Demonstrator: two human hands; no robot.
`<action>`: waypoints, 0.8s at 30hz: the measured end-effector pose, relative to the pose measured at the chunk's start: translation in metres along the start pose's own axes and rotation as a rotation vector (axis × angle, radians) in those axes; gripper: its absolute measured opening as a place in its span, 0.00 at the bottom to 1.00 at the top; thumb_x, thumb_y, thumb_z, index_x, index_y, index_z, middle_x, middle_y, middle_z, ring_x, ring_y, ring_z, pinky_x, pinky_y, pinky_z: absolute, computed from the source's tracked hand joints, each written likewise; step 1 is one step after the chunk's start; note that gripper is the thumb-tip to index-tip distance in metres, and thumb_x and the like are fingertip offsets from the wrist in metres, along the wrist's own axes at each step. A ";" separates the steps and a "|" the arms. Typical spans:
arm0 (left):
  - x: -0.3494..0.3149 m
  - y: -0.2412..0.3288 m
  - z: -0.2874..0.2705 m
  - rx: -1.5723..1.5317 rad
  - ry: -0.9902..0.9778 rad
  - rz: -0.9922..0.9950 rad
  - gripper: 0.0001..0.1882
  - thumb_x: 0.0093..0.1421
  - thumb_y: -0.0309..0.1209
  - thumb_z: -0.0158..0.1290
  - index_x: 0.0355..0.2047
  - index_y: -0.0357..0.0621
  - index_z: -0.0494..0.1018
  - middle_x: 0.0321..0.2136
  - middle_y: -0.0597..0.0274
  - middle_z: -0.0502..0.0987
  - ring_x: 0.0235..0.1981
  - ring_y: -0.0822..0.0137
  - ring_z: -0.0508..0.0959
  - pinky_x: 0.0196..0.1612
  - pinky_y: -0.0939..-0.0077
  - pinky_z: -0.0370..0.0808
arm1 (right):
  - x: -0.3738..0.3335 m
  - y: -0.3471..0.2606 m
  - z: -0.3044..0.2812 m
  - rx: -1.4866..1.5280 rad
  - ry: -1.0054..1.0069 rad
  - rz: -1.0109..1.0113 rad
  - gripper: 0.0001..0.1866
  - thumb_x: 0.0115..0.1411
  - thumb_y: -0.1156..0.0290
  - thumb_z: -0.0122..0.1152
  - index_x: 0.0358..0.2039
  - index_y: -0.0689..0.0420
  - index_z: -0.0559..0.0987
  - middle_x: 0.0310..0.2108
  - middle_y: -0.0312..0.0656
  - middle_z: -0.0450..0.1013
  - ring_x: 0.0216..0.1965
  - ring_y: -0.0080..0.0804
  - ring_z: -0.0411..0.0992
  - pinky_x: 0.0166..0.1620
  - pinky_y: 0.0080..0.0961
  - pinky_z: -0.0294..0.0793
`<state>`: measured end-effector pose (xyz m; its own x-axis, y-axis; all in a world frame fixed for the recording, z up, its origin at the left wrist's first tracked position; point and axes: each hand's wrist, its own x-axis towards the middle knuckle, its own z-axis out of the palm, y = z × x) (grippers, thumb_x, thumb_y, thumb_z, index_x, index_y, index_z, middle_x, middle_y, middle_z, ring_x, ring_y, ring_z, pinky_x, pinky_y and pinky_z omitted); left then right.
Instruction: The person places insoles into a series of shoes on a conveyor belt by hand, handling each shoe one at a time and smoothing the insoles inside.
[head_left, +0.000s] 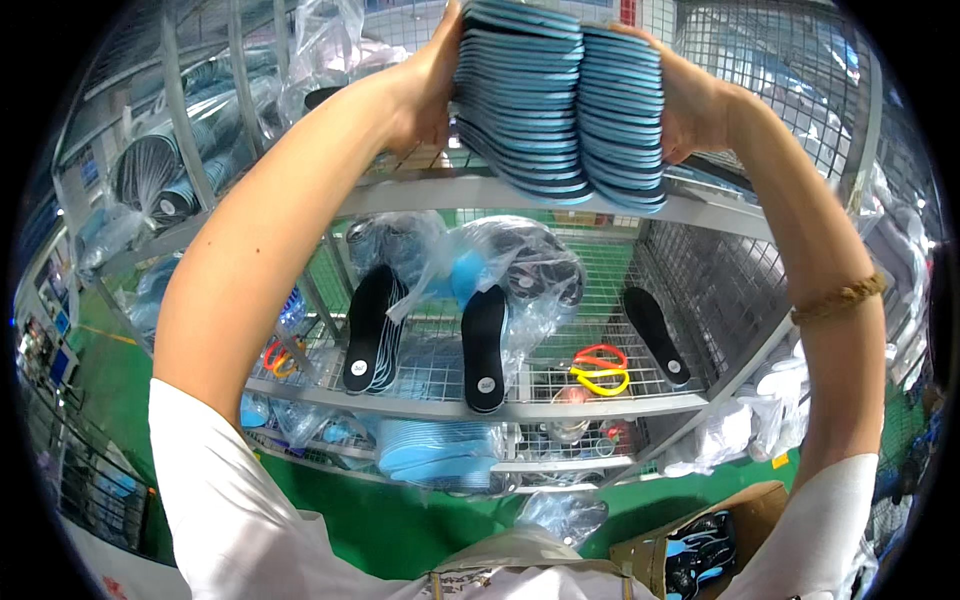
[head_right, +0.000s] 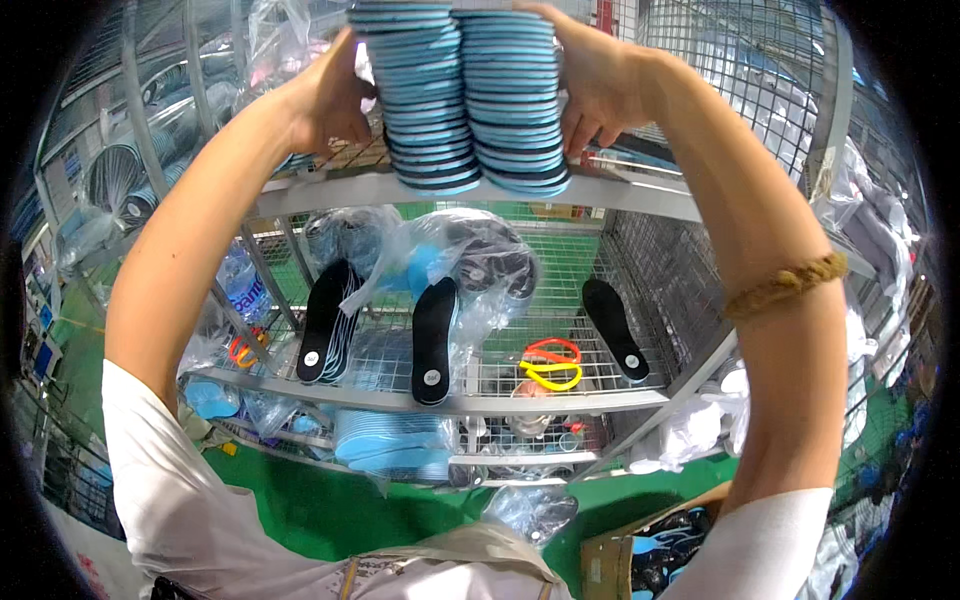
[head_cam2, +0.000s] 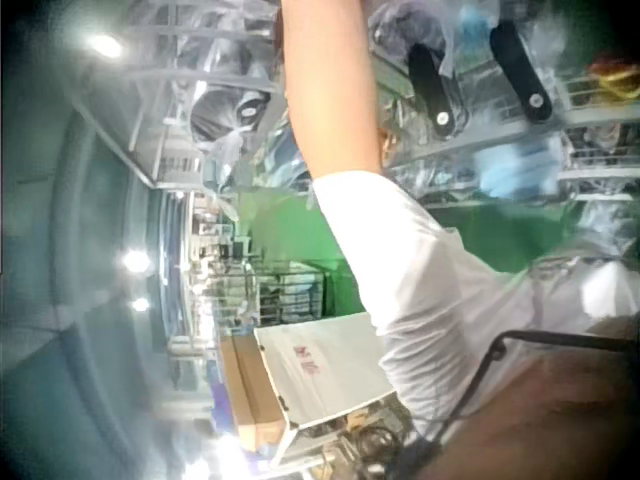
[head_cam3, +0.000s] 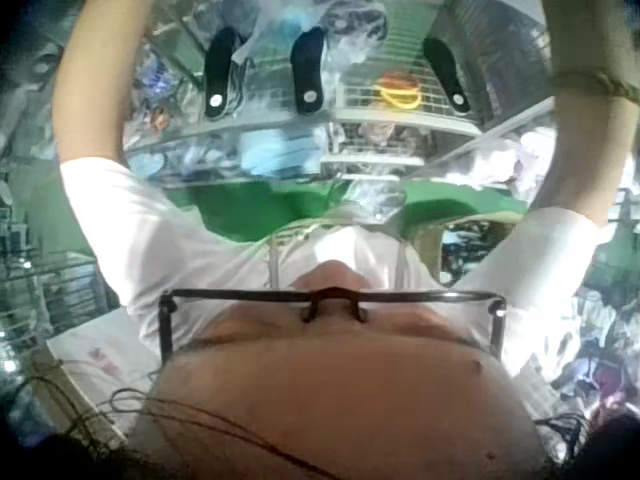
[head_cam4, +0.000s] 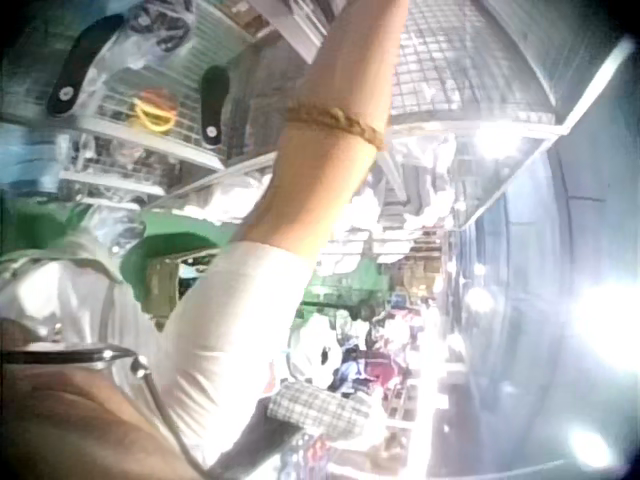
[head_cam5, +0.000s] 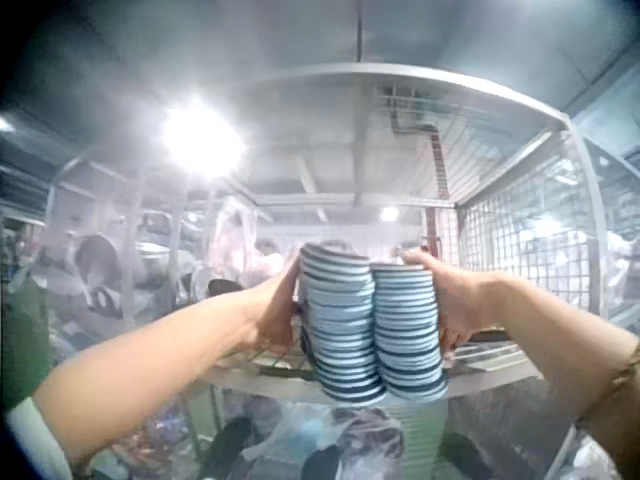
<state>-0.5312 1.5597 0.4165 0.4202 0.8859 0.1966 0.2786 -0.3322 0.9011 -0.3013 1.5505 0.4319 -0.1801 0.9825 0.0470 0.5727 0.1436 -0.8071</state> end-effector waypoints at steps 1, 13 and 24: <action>-0.001 0.002 0.007 -0.268 -0.032 0.065 0.45 0.51 0.67 0.31 0.57 0.44 0.54 0.49 0.54 0.65 0.52 0.55 0.65 0.56 0.55 0.55 | -0.005 0.000 0.009 0.068 0.130 -0.039 0.59 0.41 0.22 0.24 0.58 0.63 0.56 0.55 0.64 0.53 0.56 0.64 0.51 0.53 0.60 0.52; 0.021 -0.001 0.008 -0.757 -0.374 0.296 0.36 0.56 0.60 0.28 0.44 0.43 0.70 0.42 0.57 0.73 0.43 0.59 0.73 0.48 0.64 0.69 | -0.016 -0.004 0.032 0.734 0.186 -0.075 0.29 0.52 0.42 0.48 0.40 0.55 0.75 0.35 0.41 0.73 0.38 0.29 0.70 0.39 0.29 0.72; -0.025 0.047 0.025 -0.914 -0.325 0.603 0.18 0.55 0.45 0.43 0.31 0.43 0.70 0.27 0.63 0.74 0.28 0.69 0.74 0.33 0.76 0.73 | -0.102 -0.034 0.061 0.899 0.285 -0.419 0.30 0.48 0.45 0.52 0.43 0.58 0.71 0.38 0.45 0.71 0.40 0.37 0.69 0.43 0.33 0.69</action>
<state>-0.5072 1.5138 0.4442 0.5128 0.4926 0.7031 -0.7213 -0.1969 0.6640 -0.3510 1.4382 0.4189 0.0362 0.8824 0.4691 -0.3230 0.4545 -0.8301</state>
